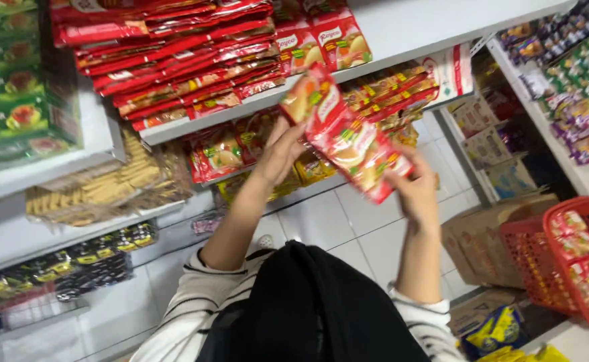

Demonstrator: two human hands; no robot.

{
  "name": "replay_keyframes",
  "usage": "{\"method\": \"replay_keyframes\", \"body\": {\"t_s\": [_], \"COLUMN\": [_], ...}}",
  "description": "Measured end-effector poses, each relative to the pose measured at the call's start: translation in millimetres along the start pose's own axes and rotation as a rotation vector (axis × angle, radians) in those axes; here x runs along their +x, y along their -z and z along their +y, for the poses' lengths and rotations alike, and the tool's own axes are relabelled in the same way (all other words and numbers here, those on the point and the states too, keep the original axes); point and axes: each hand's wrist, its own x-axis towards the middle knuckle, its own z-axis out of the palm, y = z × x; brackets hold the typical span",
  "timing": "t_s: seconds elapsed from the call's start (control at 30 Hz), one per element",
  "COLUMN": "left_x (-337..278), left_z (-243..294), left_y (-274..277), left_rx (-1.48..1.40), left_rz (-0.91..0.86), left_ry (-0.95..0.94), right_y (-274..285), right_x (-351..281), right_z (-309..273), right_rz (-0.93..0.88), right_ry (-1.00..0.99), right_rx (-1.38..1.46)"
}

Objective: The person takes seasoning packets from a basket by hand and stacks them onto a store shelf.

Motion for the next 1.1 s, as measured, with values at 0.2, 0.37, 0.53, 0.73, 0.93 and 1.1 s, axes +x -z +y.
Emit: {"method": "replay_keyframes", "body": {"t_s": [0.2, 0.37, 0.53, 0.73, 0.93, 1.1], "left_x": [17.5, 35.3, 51.1, 77.6, 103.0, 110.1], "left_z": [27.8, 4.3, -5.0, -16.4, -22.7, -11.7], "left_y": [19.7, 17.8, -2.6, -50.6, -61.5, -76.4], "left_rx": [0.180, 0.420, 0.519, 0.912, 1.533, 1.672], "left_rz": [-0.120, -0.132, -0.159, -0.141, 0.160, 0.405], "left_ry": [0.137, -0.084, -0.090, -0.206, -0.610, -0.746], "right_y": [9.2, 25.1, 59.1, 42.2, -34.5, -55.9], "right_x": [32.3, 73.1, 164.1, 321.6, 396.7, 416.4], "right_z": [-50.0, -103.2, -146.8, -166.3, -143.5, -112.4], "right_rz": [0.072, 0.093, -0.124, -0.435, -0.891, -0.820], "right_ry": [0.002, 0.113, 0.091, 0.528, 0.464, 0.973], "right_rx": [0.235, -0.083, -0.319, -0.922, -1.133, -1.101]}}
